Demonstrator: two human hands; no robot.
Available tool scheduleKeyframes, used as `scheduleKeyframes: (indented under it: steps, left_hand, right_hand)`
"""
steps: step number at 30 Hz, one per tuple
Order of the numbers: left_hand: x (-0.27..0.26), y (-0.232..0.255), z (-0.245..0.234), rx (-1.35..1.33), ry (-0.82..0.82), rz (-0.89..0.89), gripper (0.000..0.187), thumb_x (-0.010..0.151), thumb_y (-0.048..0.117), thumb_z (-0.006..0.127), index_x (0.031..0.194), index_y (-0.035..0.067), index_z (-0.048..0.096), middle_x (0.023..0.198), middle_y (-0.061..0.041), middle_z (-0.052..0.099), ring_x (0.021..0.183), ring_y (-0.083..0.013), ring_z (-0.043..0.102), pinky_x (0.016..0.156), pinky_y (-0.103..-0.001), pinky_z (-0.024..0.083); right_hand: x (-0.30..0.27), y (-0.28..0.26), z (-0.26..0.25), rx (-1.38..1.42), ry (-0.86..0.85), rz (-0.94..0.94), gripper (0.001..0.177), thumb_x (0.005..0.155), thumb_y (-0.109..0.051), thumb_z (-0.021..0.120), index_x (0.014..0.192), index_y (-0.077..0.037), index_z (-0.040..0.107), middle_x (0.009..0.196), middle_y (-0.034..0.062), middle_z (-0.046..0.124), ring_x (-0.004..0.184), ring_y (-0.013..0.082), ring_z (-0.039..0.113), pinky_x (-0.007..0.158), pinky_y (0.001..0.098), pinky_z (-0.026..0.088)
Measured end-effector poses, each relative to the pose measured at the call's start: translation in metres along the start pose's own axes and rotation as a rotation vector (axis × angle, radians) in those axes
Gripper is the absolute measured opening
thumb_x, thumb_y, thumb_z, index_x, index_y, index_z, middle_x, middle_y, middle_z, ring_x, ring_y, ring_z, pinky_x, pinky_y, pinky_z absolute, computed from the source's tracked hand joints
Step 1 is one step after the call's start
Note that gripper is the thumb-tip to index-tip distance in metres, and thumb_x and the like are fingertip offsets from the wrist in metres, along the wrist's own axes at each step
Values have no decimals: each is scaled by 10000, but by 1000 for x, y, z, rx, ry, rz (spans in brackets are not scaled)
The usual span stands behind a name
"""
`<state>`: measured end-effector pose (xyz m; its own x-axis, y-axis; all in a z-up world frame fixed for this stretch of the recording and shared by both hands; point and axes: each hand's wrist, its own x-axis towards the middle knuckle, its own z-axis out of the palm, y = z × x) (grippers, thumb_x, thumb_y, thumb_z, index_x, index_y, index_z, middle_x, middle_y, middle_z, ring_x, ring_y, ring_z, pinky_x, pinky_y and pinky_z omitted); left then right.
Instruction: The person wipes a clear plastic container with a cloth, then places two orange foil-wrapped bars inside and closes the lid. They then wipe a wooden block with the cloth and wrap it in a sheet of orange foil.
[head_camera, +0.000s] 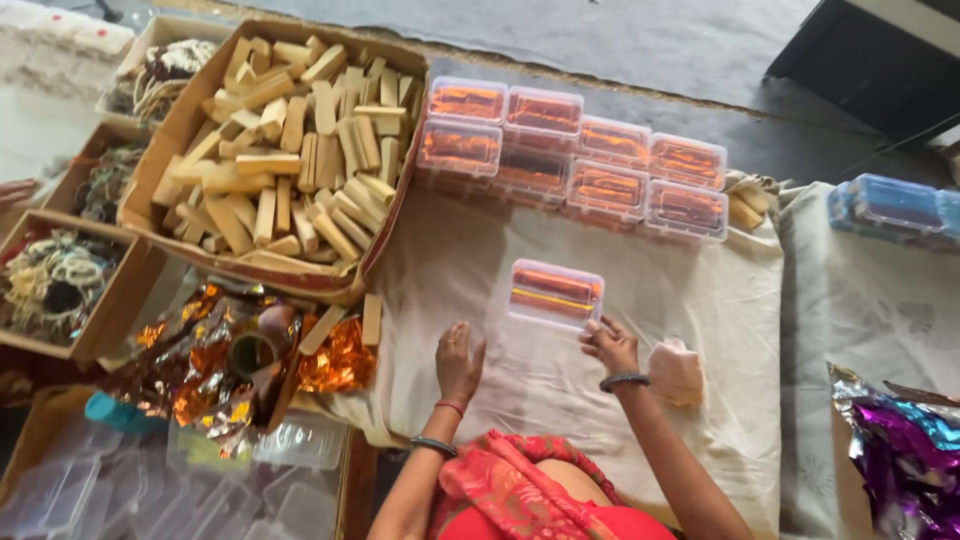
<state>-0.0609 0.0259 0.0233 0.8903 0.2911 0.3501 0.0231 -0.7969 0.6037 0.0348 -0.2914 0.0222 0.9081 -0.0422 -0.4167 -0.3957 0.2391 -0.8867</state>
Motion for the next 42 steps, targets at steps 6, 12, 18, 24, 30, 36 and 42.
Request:
scheduleKeyframes:
  steps: [6, 12, 18, 24, 30, 36, 42]
  left_hand:
    - [-8, 2, -1, 175, -162, 90, 607, 931, 440, 619, 1395, 54, 564, 1459, -113, 519, 1388, -290, 433, 1185, -468, 289]
    - [-8, 4, -2, 244, -188, 114, 651, 915, 500, 598, 1406, 75, 551, 1496, -90, 480, 1412, -267, 397, 1185, -483, 261]
    - [-7, 4, 2, 257, -221, 74, 670, 924, 507, 575, 1441, 85, 521, 1530, -87, 445, 1422, -264, 376, 1185, -490, 245]
    - [-5, 6, 1, 248, -211, 87, 706, 909, 516, 580, 1461, 80, 511, 1540, -78, 439, 1435, -254, 357, 1187, -487, 230]
    - [-4, 7, 0, 240, -280, 46, 707, 906, 533, 596, 1432, 68, 513, 1530, -87, 430, 1435, -253, 345, 1186, -488, 216]
    - [-5, 6, 1, 237, -288, 45, 701, 913, 520, 595, 1441, 66, 507, 1530, -89, 426, 1438, -250, 344, 1191, -482, 213]
    - [-6, 5, 2, 234, -265, 54, 693, 921, 511, 590, 1444, 64, 506, 1533, -92, 427, 1443, -251, 342, 1202, -483, 203]
  right_hand:
    - [72, -73, 28, 24, 64, -80, 510, 919, -158, 732, 1367, 30, 576, 980, 121, 743, 792, 215, 750, 636, 324, 612]
    - [145, -119, 59, -52, 45, -135, 436, 946, -189, 724, 1329, -8, 623, 977, 100, 732, 761, 199, 736, 618, 317, 598]
    - [202, -129, 80, -72, 4, -119, 366, 946, -207, 725, 1271, -50, 661, 969, 65, 733, 755, 176, 724, 624, 301, 598]
    - [240, -134, 101, -105, 60, -85, 381, 927, -206, 758, 1254, -28, 677, 938, 89, 728, 698, 177, 695, 582, 319, 600]
    - [243, -148, 121, -219, 130, -72, 399, 920, -250, 774, 1229, -19, 676, 964, 120, 749, 693, 196, 749, 509, 294, 564]
    - [252, -155, 134, -323, 197, -85, 363, 915, -216, 756, 1190, 7, 673, 944, 135, 746, 721, 227, 766, 530, 323, 609]
    - [250, -150, 136, -428, 218, -140, 395, 917, -219, 738, 1208, 43, 683, 1023, 225, 758, 793, 284, 769, 614, 408, 626]
